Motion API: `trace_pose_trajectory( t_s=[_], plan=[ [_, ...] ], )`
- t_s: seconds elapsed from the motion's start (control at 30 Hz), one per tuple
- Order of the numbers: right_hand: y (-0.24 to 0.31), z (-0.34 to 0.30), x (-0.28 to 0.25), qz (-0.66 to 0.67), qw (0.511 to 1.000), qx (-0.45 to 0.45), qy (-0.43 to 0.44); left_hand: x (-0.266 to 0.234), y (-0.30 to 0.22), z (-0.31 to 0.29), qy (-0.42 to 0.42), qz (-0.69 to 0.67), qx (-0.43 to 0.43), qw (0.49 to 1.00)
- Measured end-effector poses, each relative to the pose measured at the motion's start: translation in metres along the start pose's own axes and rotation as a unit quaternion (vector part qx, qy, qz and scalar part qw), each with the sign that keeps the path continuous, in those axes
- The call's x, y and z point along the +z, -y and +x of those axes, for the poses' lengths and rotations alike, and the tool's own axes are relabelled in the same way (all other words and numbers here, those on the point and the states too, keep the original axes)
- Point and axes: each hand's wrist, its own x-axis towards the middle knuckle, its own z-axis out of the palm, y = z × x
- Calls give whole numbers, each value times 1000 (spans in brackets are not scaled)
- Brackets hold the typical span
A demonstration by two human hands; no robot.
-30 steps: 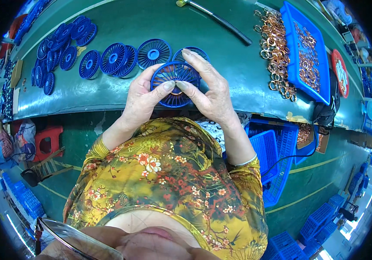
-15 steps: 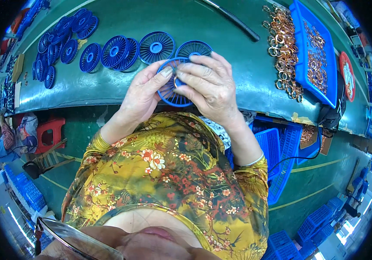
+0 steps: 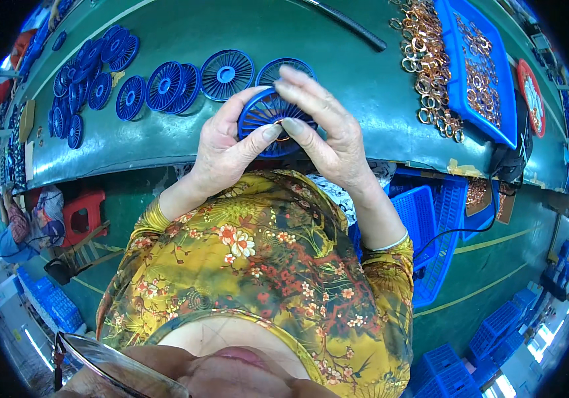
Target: Assembling small motor coils into plastic fan impellers on a production line.
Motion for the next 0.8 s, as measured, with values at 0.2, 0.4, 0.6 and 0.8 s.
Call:
trace_pose_trajectory(
  t_s=[0.2,0.4,0.6,0.8],
  plan=[
    [-6,-2,-7,141,983,113,10,3,-1,5,19,150,69,986],
    [-48,65,-53,8,994,96,58,16,7,13,71,261,142,952],
    [-122,108,-63,-579,810,76,41,49,29,50,159,379,361,837],
    [-102,68,-102,-392,905,166,21,59,44,92,195,540,314,756]
  ],
)
